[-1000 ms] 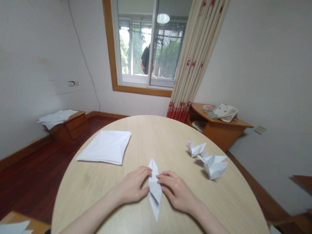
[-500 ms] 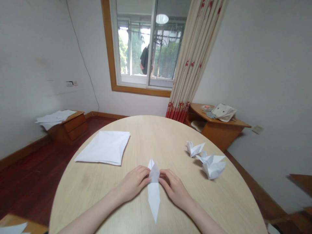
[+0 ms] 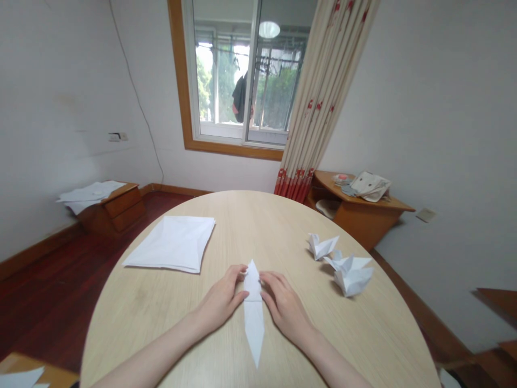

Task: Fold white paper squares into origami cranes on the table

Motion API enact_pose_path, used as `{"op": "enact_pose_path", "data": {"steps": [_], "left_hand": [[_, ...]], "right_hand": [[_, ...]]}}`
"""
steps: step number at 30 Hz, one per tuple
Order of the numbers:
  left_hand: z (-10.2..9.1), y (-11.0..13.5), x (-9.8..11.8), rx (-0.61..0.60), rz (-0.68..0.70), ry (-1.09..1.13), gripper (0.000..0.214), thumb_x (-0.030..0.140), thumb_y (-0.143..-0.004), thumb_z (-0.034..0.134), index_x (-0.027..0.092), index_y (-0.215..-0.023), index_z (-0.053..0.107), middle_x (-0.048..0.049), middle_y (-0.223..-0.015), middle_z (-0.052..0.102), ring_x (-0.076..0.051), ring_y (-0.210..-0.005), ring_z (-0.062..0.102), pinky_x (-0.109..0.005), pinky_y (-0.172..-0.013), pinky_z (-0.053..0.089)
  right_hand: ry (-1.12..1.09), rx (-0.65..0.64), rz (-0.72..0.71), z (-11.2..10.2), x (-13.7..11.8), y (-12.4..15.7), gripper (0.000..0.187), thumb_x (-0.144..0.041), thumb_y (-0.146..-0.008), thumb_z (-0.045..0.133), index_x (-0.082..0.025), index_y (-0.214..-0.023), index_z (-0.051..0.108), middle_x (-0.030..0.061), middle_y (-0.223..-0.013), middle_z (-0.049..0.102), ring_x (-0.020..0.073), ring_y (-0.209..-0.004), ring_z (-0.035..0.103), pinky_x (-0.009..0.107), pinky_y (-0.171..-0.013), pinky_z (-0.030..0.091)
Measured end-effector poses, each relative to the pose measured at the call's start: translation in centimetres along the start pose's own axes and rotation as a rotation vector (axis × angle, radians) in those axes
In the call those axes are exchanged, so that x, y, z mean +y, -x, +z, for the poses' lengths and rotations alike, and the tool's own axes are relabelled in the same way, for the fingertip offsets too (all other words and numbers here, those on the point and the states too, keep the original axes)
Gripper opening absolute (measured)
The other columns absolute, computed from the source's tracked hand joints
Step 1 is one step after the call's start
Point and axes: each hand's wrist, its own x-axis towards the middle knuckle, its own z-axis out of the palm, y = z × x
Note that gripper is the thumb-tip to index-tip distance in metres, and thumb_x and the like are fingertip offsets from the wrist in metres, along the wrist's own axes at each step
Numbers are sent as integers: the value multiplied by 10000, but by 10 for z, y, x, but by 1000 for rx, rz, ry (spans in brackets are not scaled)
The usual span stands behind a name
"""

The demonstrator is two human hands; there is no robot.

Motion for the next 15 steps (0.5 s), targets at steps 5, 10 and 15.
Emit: {"op": "enact_pose_path", "data": {"steps": [5,10,15], "left_hand": [[-2,0,2,-23,66,-93,165,136,-864,505,219,-1005,526,-83,-1203,475,-202,-996,601,-374,-885,491],[-2,-1,1,-45,73,-132,100,139,-886,498,204,-907,572,-73,-1173,502,-190,-971,608,-349,-894,479],[-1,-2,-1,-41,72,-138,73,141,-865,572,199,-907,585,-60,-1148,528,-189,-1036,576,-323,-931,457]], "right_hand": [[35,-42,-90,2,4,1,206,-102,-926,425,-209,-955,598,101,-1105,673,235,-1062,600,438,-876,507],[0,-84,-75,4,8,2,214,-123,-940,423,-206,-986,615,98,-1069,688,231,-1026,612,439,-869,502],[-19,-144,-31,1,5,-1,154,-167,-937,470,-209,-974,613,90,-1096,672,238,-1068,581,443,-901,472]]}}
